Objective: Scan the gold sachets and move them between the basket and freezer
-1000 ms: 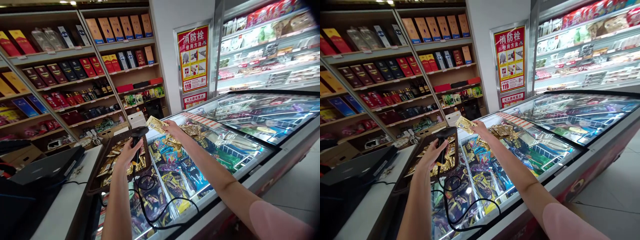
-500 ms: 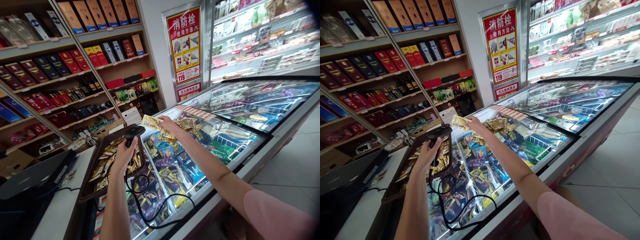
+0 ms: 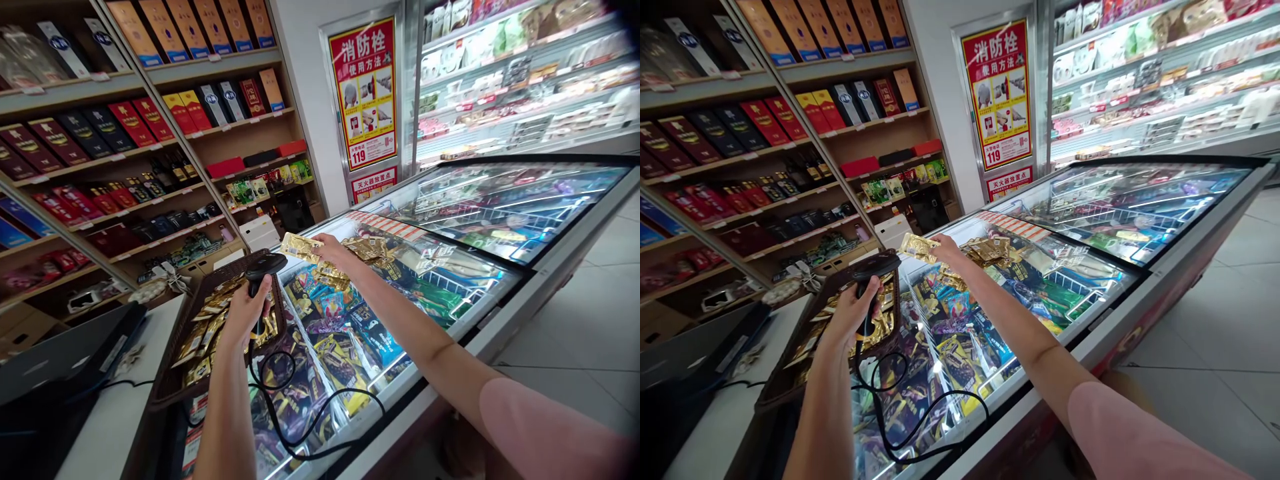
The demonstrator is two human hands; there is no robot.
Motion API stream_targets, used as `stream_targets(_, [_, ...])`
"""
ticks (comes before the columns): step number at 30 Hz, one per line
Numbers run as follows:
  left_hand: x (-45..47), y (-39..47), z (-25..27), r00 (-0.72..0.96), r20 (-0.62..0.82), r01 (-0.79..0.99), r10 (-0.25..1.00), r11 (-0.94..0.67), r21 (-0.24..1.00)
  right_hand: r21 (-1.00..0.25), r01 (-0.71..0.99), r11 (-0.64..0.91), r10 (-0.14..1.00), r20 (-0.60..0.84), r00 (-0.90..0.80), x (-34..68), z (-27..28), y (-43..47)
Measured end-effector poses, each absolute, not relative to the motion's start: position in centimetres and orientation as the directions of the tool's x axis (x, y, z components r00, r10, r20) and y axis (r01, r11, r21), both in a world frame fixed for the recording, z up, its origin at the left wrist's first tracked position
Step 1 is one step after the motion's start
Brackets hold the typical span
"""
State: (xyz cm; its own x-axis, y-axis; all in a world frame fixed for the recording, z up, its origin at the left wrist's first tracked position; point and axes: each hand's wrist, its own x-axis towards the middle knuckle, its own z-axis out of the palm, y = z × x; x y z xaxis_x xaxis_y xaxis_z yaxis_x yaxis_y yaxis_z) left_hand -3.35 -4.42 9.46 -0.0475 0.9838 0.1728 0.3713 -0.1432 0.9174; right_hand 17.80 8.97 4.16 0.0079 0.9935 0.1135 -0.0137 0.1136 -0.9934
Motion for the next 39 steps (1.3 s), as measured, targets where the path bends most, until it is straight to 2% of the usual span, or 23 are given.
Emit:
stream_targets(3, [-3.6,-4.4,9.6,-0.051,0.166,0.375,0.985,-0.135,0.917,-0.973,0.211,0.097,0.982,0.129,0.141,19.4,3.0,10.4])
stream_targets(7, [-4.7,-4.3,9.6,-0.065,0.163,0.41,0.984,-0.123,0.904,-0.872,0.489,-0.043,0.928,0.146,0.342,23.0,1.3,11.9])
stream_targets(10, [-6.1,-4.5,10.0,-0.102,0.149,0.409,0.984,-0.095,0.908,-0.789,0.602,-0.122,0.903,0.163,0.397,24.9,-0.1,12.0])
stream_targets(15, [-10.1,-6.0,11.5,-0.287,0.157,0.372,0.945,-0.041,0.927,-0.738,0.666,-0.108,0.861,0.265,0.434,24.4,-1.3,10.8])
stream_targets(18, [-13.3,-7.2,11.8,-0.41,0.137,0.356,0.902,0.02,0.934,-0.672,0.741,0.007,0.875,0.363,0.321,21.7,-0.6,9.8])
stream_targets(22, [-16.6,-8.4,11.3,-0.462,0.108,0.333,0.88,0.059,0.941,-0.558,0.784,0.272,0.921,0.387,-0.043,14.3,1.1,7.7])
stream_targets(25, [-17.5,-8.8,11.0,-0.483,0.121,0.292,0.867,0.03,0.956,-0.499,0.737,0.457,0.881,0.365,-0.299,7.5,1.9,5.7])
stream_targets(27, [-17.7,-8.8,10.8,-0.486,0.119,0.279,0.866,0.025,0.96,-0.4,0.663,0.633,0.773,0.279,-0.569,3.7,2.4,4.5])
stream_targets(29, [-17.7,-8.7,10.8,-0.47,0.112,0.272,0.876,0.023,0.962,-0.329,0.651,0.684,0.713,0.112,-0.692,1.1,2.8,3.7])
stream_targets(31, [-17.7,-8.7,10.7,-0.443,0.113,0.261,0.889,0.008,0.965,-0.282,0.699,0.657,0.72,-0.04,-0.693,-0.2,3.1,3.1])
stream_targets(33, [-17.7,-8.6,10.7,-0.428,0.126,0.254,0.895,-0.014,0.967,-0.26,0.739,0.621,0.751,-0.072,-0.656,-0.5,3.1,2.8])
stream_targets(35, [-17.7,-8.5,10.6,-0.422,0.132,0.253,0.897,-0.024,0.967,-0.293,0.737,0.609,0.774,0.017,-0.633,-0.1,2.6,2.6])
stream_targets(39, [-17.1,-8.2,10.4,-0.429,0.137,0.238,0.893,-0.035,0.971,-0.505,0.672,0.542,0.828,0.183,-0.53,1.3,1.3,2.1])
